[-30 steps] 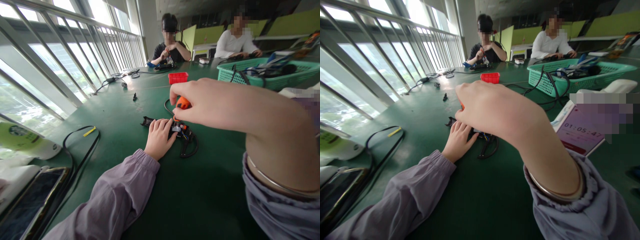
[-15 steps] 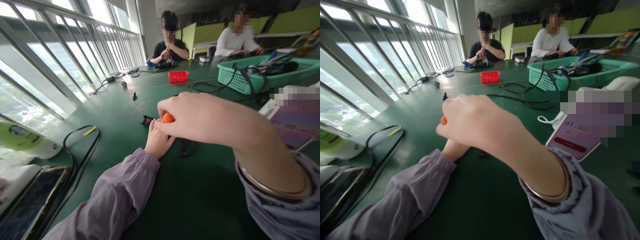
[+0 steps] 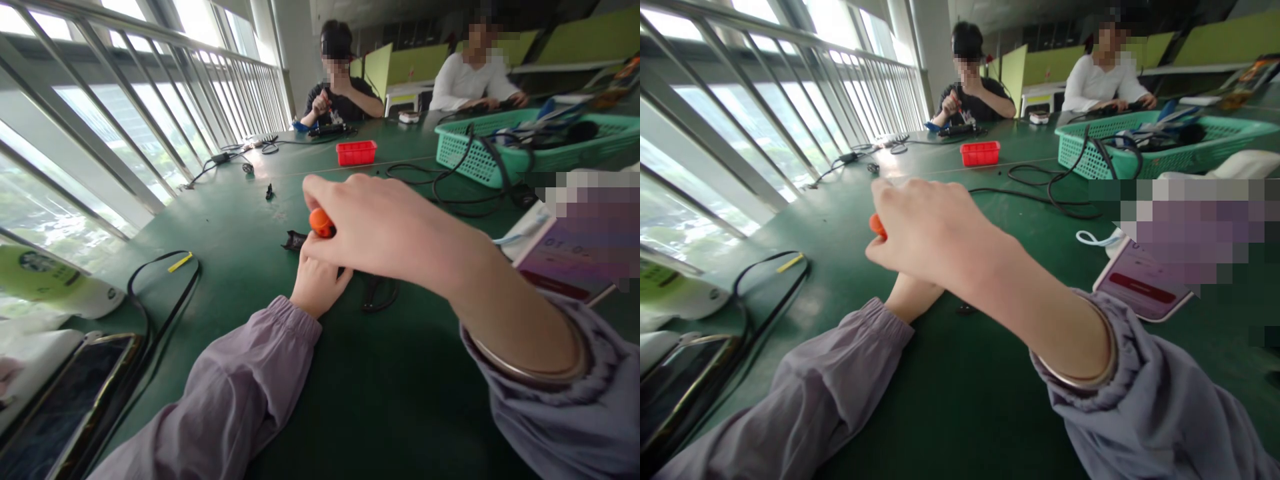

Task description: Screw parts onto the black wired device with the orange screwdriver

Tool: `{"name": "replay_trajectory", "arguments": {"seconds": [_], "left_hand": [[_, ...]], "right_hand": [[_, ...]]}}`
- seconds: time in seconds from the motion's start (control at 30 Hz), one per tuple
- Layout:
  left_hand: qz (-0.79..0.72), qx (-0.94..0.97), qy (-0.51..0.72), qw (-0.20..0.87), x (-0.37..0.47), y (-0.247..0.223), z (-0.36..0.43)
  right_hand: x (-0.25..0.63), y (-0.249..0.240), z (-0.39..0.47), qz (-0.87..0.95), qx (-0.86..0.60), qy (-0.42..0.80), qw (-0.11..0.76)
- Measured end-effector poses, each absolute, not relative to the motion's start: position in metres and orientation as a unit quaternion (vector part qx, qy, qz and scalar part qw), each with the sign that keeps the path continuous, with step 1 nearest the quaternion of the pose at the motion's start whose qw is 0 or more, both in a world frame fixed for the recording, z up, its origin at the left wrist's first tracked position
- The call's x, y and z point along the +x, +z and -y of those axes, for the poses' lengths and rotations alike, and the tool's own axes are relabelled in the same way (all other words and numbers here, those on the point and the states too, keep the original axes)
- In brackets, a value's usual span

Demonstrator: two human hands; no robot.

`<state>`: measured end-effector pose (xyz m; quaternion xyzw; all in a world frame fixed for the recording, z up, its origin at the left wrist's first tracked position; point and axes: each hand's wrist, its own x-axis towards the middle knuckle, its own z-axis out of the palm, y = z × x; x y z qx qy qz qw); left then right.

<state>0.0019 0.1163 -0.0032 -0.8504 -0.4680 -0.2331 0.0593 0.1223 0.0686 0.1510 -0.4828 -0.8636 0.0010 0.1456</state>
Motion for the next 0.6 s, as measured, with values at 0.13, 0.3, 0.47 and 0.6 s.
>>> {"name": "replay_trajectory", "arguments": {"seconds": [0.13, 0.3, 0.47, 0.6], "left_hand": [[0.470, -0.849, -0.224, 0.089, 0.000, 0.003, -0.108], [0.469, -0.851, -0.225, 0.078, 0.001, 0.004, -0.109], [0.471, -0.850, -0.223, 0.076, 0.001, 0.003, -0.109], [0.469, -0.850, -0.224, 0.080, 0.000, 0.003, -0.109]], "right_hand": [[0.148, 0.159, -0.075, 0.854, -0.504, 0.032, 0.126], [0.166, 0.165, -0.085, 0.812, -0.570, 0.095, 0.079], [0.169, 0.164, -0.090, 0.813, -0.564, 0.083, 0.118], [0.177, 0.158, -0.092, 0.840, -0.524, 0.047, 0.131]]}}
